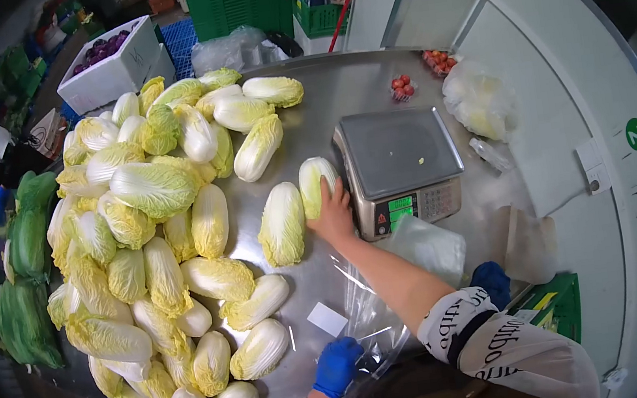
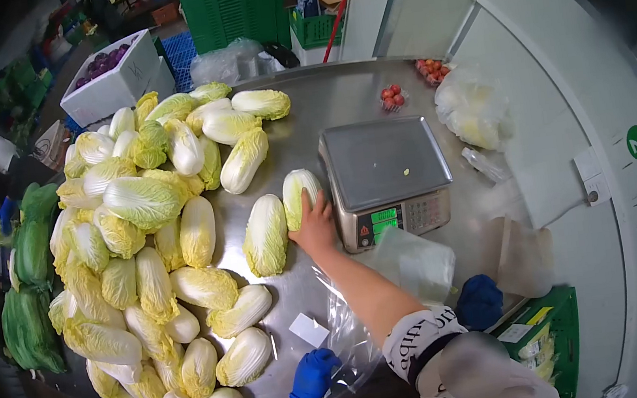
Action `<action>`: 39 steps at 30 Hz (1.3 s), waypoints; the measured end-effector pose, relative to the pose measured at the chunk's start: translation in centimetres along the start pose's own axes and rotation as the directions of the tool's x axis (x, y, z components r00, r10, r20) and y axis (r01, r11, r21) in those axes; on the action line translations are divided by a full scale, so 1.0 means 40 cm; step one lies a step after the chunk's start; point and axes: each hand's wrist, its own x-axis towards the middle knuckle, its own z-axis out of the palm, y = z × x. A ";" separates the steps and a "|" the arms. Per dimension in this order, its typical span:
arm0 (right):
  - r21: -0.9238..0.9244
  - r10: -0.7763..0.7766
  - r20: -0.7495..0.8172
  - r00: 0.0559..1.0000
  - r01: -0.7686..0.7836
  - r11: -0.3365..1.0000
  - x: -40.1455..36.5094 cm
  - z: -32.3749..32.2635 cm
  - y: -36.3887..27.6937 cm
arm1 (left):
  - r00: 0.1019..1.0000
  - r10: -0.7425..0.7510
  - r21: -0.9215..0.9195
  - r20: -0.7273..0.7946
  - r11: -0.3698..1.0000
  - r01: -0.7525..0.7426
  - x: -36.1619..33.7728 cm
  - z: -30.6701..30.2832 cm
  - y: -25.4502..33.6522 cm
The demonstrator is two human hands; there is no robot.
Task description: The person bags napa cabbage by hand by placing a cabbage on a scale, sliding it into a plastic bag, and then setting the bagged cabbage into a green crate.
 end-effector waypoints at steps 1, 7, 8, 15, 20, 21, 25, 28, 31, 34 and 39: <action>0.073 0.026 -0.002 1.000 -0.026 0.997 0.004 0.011 0.004 | 0.999 -0.030 -0.002 -0.018 1.000 0.030 0.004 0.005 -0.009; 0.899 0.127 0.436 0.891 -0.436 -0.033 -0.005 -0.031 0.087 | 0.989 -0.139 -0.093 -0.046 0.987 0.134 0.043 0.050 -0.029; 0.882 0.066 0.449 0.891 -0.431 -0.189 -0.027 -0.057 0.106 | 0.990 -0.128 -0.058 -0.052 0.990 0.125 0.049 0.049 -0.027; 0.446 -0.148 -0.243 0.959 0.246 0.861 0.038 -0.366 0.384 | 0.970 -0.200 0.080 -0.137 0.974 0.212 0.085 0.000 0.074; -0.007 -0.224 -0.154 0.962 0.226 0.974 0.121 -0.412 0.541 | 0.949 -0.180 0.112 -0.260 0.970 0.215 0.090 0.021 0.090; -0.086 -0.254 -0.176 0.951 0.243 0.966 0.110 -0.424 0.549 | 0.933 -0.197 0.062 -0.300 0.972 0.225 0.093 0.008 0.096; 0.045 -0.152 -0.455 0.877 0.193 0.980 0.037 -0.532 0.639 | 0.836 -0.196 0.099 -0.512 0.954 0.284 0.132 -0.161 0.203; 0.039 -0.149 -0.554 0.819 0.205 0.978 -0.052 -0.588 0.709 | 0.749 -0.038 0.307 -0.661 0.898 0.317 0.128 -0.228 0.273; -0.050 -0.274 -0.489 0.828 0.287 0.957 -0.090 -0.569 0.695 | 0.863 0.044 0.365 -0.504 0.916 0.166 0.159 -0.171 0.284; -0.003 -0.317 -0.503 0.804 0.365 0.931 -0.043 -0.507 0.624 | 0.938 0.087 0.539 -0.336 0.834 0.116 0.192 -0.095 0.245; -0.053 -0.253 -0.424 0.869 0.255 0.966 0.052 -0.394 0.529 | 0.991 -0.040 0.606 -0.125 0.788 0.108 0.224 0.017 0.218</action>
